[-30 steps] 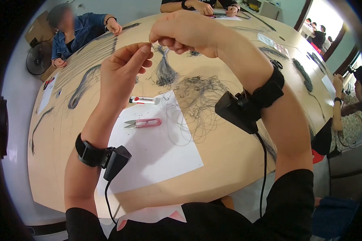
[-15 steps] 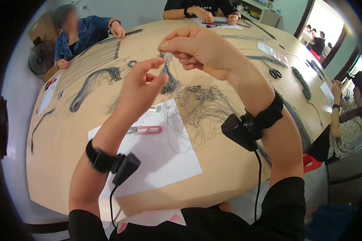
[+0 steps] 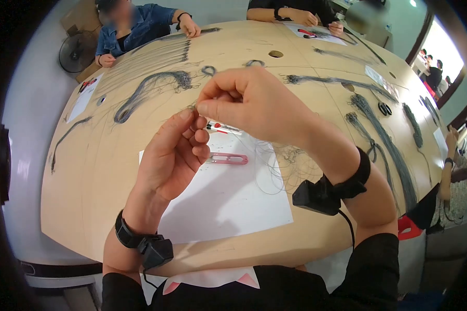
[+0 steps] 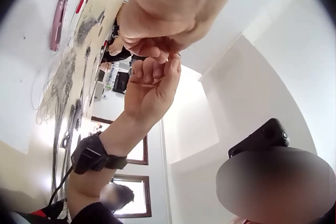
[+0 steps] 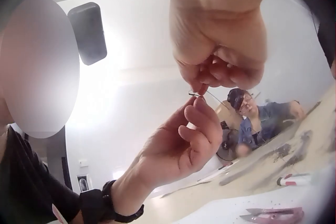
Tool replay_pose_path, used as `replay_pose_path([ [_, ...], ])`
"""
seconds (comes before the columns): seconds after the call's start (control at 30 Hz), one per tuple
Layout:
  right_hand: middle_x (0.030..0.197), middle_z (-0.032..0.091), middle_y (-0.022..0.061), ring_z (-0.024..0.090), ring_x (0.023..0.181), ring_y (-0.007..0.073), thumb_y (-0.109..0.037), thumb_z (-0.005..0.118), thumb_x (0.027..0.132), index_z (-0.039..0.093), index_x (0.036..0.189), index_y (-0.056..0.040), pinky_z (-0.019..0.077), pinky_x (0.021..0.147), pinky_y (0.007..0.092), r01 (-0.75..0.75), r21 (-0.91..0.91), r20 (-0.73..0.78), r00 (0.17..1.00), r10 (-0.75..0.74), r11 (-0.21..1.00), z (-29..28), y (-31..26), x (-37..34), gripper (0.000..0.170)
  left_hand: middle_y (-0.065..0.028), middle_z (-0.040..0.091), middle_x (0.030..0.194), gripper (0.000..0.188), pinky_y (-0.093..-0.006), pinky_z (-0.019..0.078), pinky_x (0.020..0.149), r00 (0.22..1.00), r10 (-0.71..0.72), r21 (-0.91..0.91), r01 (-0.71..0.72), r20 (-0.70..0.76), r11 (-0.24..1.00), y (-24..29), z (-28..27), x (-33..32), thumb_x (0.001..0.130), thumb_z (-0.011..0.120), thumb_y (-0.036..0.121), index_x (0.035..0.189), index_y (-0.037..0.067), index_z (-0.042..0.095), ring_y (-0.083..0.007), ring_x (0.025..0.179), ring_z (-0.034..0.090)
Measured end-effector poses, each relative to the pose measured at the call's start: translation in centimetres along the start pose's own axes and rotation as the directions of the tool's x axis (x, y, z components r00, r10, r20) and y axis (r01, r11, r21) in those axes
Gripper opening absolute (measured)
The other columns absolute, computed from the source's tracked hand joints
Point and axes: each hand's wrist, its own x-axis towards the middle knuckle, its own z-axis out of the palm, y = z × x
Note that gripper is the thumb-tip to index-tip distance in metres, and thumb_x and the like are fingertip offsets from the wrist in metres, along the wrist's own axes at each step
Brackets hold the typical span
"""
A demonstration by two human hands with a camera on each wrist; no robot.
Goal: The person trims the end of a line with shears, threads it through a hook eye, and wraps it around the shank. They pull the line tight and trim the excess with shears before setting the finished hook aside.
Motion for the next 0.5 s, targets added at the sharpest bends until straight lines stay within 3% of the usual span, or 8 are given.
replay_pose_path([
  [0.27,0.058,0.052,0.0009,0.046,0.055,0.0054,-0.01,0.055,0.075,0.056,0.079,-0.0004,0.0361,0.048,0.019,-0.049,-0.202,0.109,0.991,0.073,0.978,2.1,0.0,0.3,0.011,-0.0008,0.053,0.074,0.008,-0.0191,0.0411,0.055,0.996,-0.015,0.06,0.02,-0.089,0.998,0.4,-2.9,-0.7,0.083,0.047,0.016,0.082,0.008,0.049,-0.0066,0.063,0.049],
  [0.33,0.061,0.052,0.002,0.046,0.054,0.0078,-0.007,0.056,0.072,0.057,0.079,-0.0012,0.0358,0.047,0.0194,0.163,-0.521,0.15,0.984,-0.098,0.838,1.9,-0.4,0.6,0.009,-0.0008,0.052,0.073,0.009,-0.0191,0.0411,0.054,0.998,0.003,0.031,-0.001,-0.068,1.0,0.5,-3.5,-0.6,0.083,0.047,0.016,0.081,0.008,0.049,-0.0066,0.063,0.049],
  [0.37,0.061,0.052,0.002,0.046,0.054,0.0078,-0.007,0.056,0.072,0.057,0.079,-0.0012,0.0358,0.047,0.0194,0.172,-0.526,0.169,0.981,-0.096,0.833,2.0,-0.6,0.9,0.009,-0.0009,0.051,0.072,0.01,-0.0191,0.0411,0.054,0.999,0.015,0.016,-0.014,-0.045,1.0,0.5,-3.9,-0.5,0.083,0.047,0.017,0.08,0.008,0.048,-0.0066,0.062,0.048],
  [0.43,0.064,0.053,0.0031,0.046,0.054,0.0097,-0.002,0.056,0.07,0.057,0.079,-0.0014,0.0357,0.048,0.0203,0.311,-0.515,-0.008,0.93,-0.367,0.799,2.3,-1.1,1.1,0.009,-0.0009,0.05,0.071,0.01,-0.019,0.0411,0.054,0.998,0.002,-0.022,-0.003,-0.055,1.0,0.8,-4.2,-0.4,0.083,0.047,0.017,0.078,0.008,0.048,-0.0068,0.062,0.048],
  [0.5,0.079,0.053,0.0071,0.047,0.069,0.013,0.01,0.051,0.068,0.055,0.081,0.0025,0.0373,0.058,0.0223,0.399,-0.496,-0.016,0.884,-0.468,0.771,2.0,-2.8,0.9,0.015,-0.0008,0.05,0.069,0.011,-0.0189,0.041,0.054,0.998,-0.012,-0.064,0.008,-0.068,0.998,0.9,-5.0,0.0,0.083,0.047,0.017,0.077,0.007,0.048,-0.0069,0.061,0.048],
])
